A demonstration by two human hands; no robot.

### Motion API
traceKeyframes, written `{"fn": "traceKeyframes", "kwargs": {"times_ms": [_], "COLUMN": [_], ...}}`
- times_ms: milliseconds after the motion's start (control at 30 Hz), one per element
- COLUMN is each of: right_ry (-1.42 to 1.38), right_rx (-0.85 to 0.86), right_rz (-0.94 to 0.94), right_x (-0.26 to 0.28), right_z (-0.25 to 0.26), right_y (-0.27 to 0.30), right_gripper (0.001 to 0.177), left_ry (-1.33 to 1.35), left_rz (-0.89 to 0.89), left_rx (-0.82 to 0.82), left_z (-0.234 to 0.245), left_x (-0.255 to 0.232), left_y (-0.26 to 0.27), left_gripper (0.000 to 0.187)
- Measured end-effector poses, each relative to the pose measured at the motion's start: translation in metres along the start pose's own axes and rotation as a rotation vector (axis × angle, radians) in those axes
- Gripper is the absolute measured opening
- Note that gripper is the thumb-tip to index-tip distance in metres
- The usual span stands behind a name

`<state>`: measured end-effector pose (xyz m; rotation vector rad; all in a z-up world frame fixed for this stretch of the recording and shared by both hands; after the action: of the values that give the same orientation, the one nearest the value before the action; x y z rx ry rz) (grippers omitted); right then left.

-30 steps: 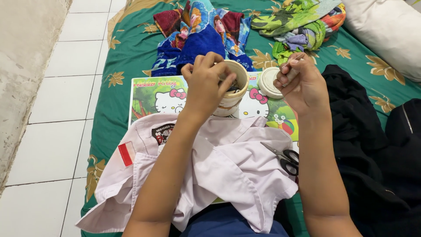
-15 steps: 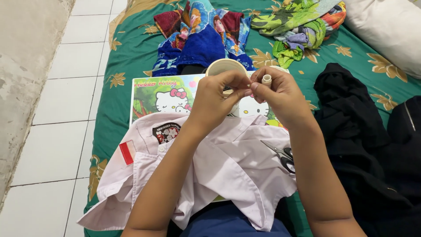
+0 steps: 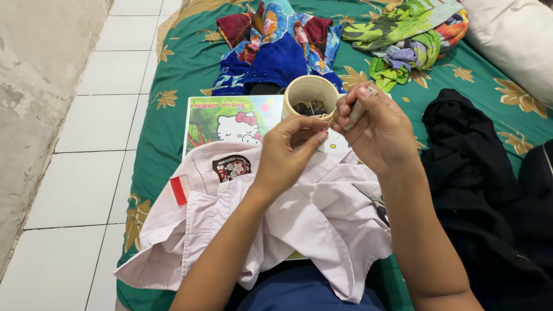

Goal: The person removes a button from a pink shirt using scissors, then retrieves a needle and thread from a container. They thread the needle and begin sewing the button back onto the shirt, making several stitches before cutting the thread.

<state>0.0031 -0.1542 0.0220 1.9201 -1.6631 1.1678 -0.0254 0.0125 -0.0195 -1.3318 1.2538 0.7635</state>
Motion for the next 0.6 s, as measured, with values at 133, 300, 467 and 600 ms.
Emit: {"fn": "traceKeyframes", "kwargs": {"times_ms": [133,300,467,600], "right_ry": [-0.026,-0.065,-0.103,-0.127], "right_rx": [0.016,-0.003,0.001,0.003], "right_rz": [0.024,0.038,0.012,-0.009], "right_x": [-0.002,-0.006,-0.011,-0.015], "right_z": [-0.007,-0.007,-0.002,0.001], "right_y": [0.008,0.017,0.027,0.037], "right_gripper": [0.018,0.018,0.021,0.020], "left_ry": [0.085,0.172,0.070,0.066], "left_rz": [-0.001,0.133,0.057,0.066], "left_rx": [0.029,0.007,-0.003,0.027], "left_z": [-0.003,-0.003,0.003,0.011], "left_x": [0.000,0.010,0.011,0.009], "left_y": [0.007,0.014,0.020,0.025], "left_gripper": [0.035,0.035,0.034,0.036]}}
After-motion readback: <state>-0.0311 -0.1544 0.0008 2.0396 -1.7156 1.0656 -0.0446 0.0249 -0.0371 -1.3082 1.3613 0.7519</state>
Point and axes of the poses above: each hand's wrist, its own y-axis away from the middle knuckle, its own z-axis out of the back of the hand, x = y × z, the point moved 4 cm from there along -y, towards the middle knuckle, and after that the axes turned 6 degrees about z, right-handed, at the moved point
